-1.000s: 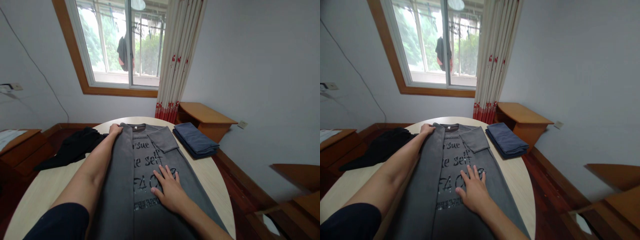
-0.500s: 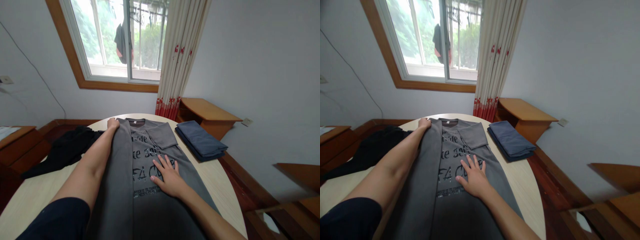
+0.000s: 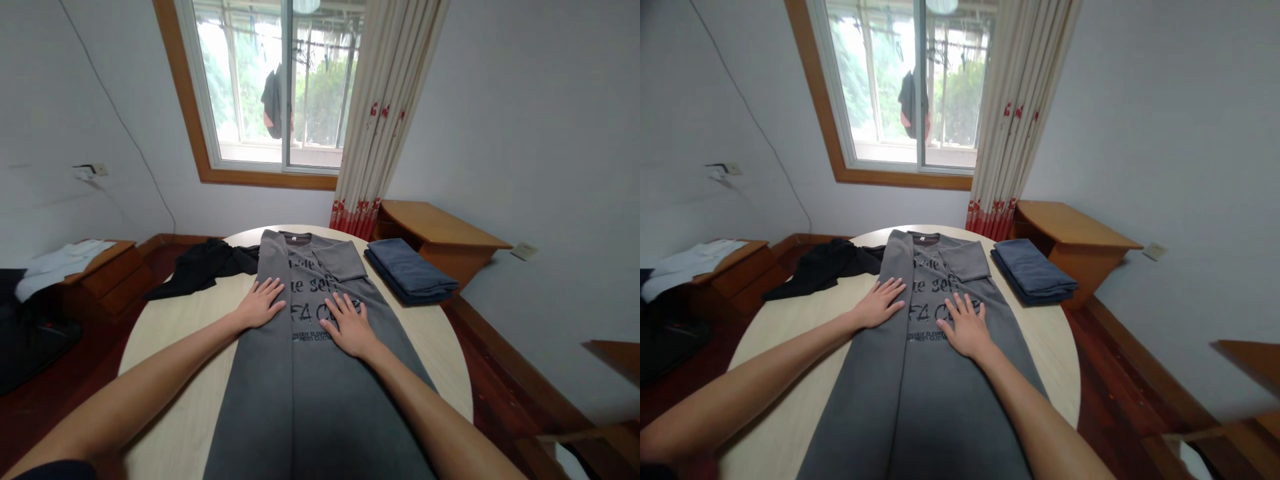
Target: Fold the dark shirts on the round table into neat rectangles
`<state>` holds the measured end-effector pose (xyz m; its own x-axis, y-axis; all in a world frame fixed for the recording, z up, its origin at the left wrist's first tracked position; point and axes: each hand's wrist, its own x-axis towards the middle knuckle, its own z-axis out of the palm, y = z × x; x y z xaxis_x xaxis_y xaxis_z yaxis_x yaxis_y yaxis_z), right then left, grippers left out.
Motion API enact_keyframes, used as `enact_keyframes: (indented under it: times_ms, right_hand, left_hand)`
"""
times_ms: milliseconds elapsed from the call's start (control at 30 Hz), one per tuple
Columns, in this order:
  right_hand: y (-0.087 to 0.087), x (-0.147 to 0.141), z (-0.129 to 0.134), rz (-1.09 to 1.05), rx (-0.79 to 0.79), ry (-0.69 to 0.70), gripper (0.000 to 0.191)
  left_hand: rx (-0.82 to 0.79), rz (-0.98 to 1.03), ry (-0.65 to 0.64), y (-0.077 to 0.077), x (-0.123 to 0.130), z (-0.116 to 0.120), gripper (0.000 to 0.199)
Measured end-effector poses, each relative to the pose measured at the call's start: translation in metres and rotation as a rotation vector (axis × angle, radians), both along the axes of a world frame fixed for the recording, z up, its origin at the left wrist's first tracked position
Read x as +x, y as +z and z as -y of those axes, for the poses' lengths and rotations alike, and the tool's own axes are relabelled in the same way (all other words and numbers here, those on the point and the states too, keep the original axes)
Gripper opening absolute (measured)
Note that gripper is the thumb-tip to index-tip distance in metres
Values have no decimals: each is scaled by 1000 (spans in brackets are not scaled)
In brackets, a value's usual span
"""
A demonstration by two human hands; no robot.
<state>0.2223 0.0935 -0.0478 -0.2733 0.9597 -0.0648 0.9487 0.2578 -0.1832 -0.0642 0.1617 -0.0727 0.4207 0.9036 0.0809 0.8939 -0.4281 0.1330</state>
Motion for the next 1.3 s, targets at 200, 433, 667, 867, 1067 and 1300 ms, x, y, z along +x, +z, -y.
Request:
enact_keyframes:
  times_ms: [200,433,667,867,1067,1300]
  right_hand:
    - [-6,11,29,11,36,-4,70]
    - [-4,11,66,-33,149,-24,56]
    - [16,-46,126,-309,162,337,32]
    - [32,-84,153,-488,-95,252,45]
    - [35,-92,156,-440,-178,296,26]
    - [42,-14,128,-378,-130,41,26]
  left_hand:
    - [-75,22,36,4,-22,84,67]
    - [-78,24,-117,10,-20,171,71]
    - [-167,73,-326,23,-30,225,87]
    - [-159,48,-295,50,-31,246,56]
    - [-209,-67,-246,55,-18,250,23]
    - [-442,-152,-291,95,-18,248,22]
